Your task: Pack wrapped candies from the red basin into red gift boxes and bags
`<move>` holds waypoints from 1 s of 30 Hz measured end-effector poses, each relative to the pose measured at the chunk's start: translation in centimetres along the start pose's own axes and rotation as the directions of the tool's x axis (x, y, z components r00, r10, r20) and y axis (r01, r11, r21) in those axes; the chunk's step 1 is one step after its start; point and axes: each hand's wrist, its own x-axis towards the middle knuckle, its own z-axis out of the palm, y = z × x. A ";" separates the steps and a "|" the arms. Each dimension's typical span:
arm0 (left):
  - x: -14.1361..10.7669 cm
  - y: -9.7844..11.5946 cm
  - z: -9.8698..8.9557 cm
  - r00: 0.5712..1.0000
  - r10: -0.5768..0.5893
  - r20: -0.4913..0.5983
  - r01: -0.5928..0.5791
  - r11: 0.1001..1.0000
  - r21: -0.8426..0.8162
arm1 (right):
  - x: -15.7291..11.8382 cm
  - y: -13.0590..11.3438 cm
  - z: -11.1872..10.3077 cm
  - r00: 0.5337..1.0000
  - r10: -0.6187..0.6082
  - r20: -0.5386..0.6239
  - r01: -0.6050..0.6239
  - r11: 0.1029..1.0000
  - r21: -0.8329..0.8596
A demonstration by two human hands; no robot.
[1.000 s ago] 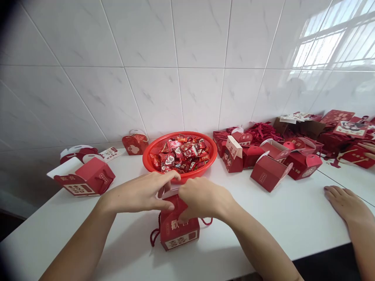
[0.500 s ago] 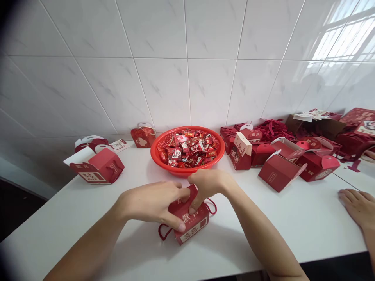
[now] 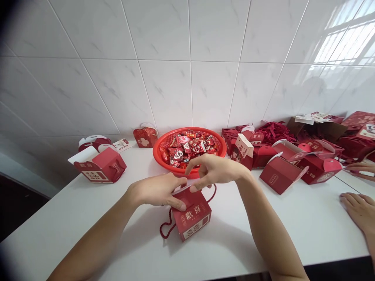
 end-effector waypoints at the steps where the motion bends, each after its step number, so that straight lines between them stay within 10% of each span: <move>1: 0.1 0.0 0.0 0.999 -0.030 0.039 0.030 1.000 -0.005 | -0.6 -0.2 -0.1 0.999 -0.033 -0.037 0.034 0.999 0.019; 18: 2.3 1.8 2.1 0.956 0.268 -0.116 -0.291 0.903 -0.317 | -3.9 -0.3 -1.4 0.977 -0.031 -0.211 -0.028 0.963 -0.269; 30: 3.8 1.8 3.8 0.951 0.236 -0.198 -0.298 0.866 -0.401 | -4.2 0.0 -1.6 0.941 0.073 -0.331 -0.169 0.947 -0.272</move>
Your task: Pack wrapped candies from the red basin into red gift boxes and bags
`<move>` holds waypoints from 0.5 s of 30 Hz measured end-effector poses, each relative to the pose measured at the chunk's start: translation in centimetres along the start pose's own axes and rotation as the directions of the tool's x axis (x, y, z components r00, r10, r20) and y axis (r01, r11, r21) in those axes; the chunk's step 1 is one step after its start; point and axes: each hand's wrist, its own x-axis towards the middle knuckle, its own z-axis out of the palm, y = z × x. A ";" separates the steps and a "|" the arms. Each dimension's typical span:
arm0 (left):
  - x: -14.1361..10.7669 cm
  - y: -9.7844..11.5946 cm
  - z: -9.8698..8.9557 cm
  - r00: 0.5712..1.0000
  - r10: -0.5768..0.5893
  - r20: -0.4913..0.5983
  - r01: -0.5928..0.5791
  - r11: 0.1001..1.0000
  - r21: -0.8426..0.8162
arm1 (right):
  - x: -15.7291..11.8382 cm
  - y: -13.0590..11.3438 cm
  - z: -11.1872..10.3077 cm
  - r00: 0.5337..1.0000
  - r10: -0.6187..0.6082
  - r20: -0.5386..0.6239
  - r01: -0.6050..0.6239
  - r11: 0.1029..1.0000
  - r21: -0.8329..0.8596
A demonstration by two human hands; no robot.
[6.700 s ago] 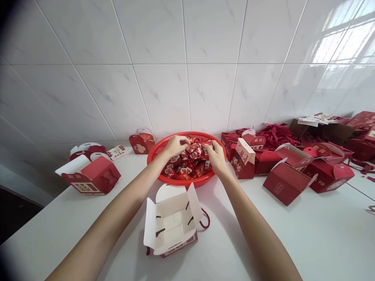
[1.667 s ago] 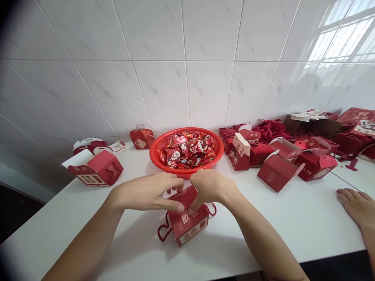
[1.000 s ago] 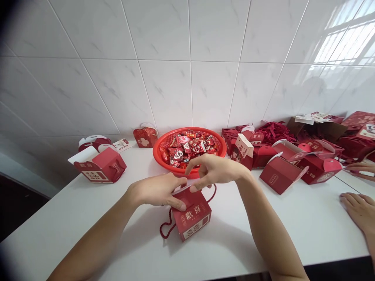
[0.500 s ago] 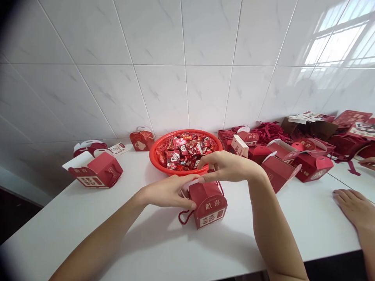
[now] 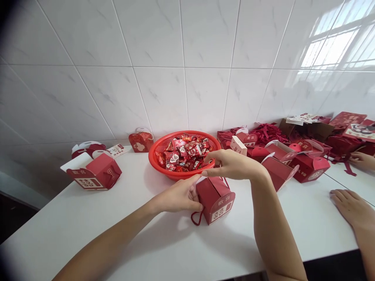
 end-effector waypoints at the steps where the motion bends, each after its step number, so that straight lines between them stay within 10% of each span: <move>1: 0.0 0.0 0.0 1.000 0.004 -0.009 -0.004 1.000 0.026 | 0.0 0.1 -0.1 1.000 0.010 -0.001 -0.010 1.000 0.004; 8: 0.8 -0.6 1.3 0.992 0.016 -0.122 -0.002 0.993 0.115 | -0.3 0.7 -0.2 0.998 0.047 -0.048 -0.047 0.999 0.005; 15: -0.1 1.3 -1.1 0.994 0.051 -0.099 -0.100 0.800 -0.592 | -0.9 0.7 -0.7 0.979 0.098 -0.181 -0.064 0.981 0.184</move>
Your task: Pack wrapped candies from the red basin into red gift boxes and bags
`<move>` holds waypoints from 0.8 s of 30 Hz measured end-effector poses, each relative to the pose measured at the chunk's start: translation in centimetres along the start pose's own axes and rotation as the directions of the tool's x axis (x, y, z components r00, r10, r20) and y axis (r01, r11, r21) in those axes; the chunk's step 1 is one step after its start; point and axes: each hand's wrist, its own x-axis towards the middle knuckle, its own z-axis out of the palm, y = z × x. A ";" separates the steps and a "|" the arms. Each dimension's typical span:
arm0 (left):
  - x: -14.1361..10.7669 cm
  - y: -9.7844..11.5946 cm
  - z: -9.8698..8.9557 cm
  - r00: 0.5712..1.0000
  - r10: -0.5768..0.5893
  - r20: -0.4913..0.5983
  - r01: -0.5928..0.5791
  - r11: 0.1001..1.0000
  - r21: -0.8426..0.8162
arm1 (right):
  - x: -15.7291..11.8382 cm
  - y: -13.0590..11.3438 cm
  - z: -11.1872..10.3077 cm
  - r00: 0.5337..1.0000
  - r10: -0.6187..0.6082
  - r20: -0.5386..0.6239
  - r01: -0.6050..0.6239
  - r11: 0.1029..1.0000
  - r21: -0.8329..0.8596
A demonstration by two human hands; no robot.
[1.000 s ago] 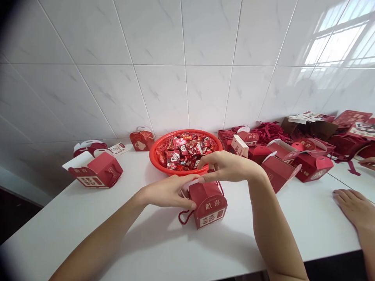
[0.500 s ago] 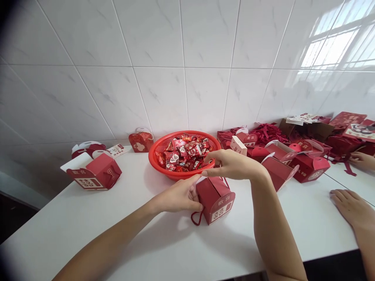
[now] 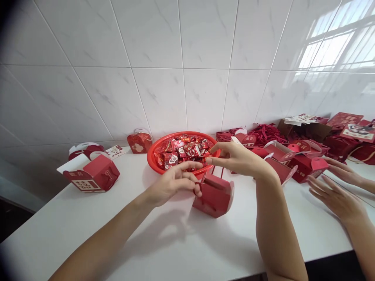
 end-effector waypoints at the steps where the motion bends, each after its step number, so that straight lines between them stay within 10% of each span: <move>1: -0.4 0.8 -0.2 0.999 0.050 0.020 -0.049 0.997 -0.053 | -0.2 -0.2 -0.1 1.000 0.000 -0.014 0.001 0.999 0.035; 15: -3.5 2.4 0.7 0.913 0.406 -0.032 -0.367 0.853 0.371 | -0.5 -3.3 4.0 0.977 -0.136 -0.164 0.140 0.990 0.015; 17: -3.2 2.2 1.1 0.854 0.513 -0.081 -0.429 0.785 0.448 | -0.4 -3.0 3.4 0.974 -0.088 -0.211 0.115 0.986 0.118; 21: -1.9 -0.6 3.1 0.605 0.796 0.024 -0.673 0.495 0.550 | -0.4 -2.1 1.4 0.901 -0.007 -0.433 0.162 0.932 0.323; 24: -0.7 -5.9 5.3 0.609 0.693 0.386 -0.774 0.414 0.479 | 0.1 -1.3 -0.3 0.789 -0.006 -0.614 0.260 0.909 0.325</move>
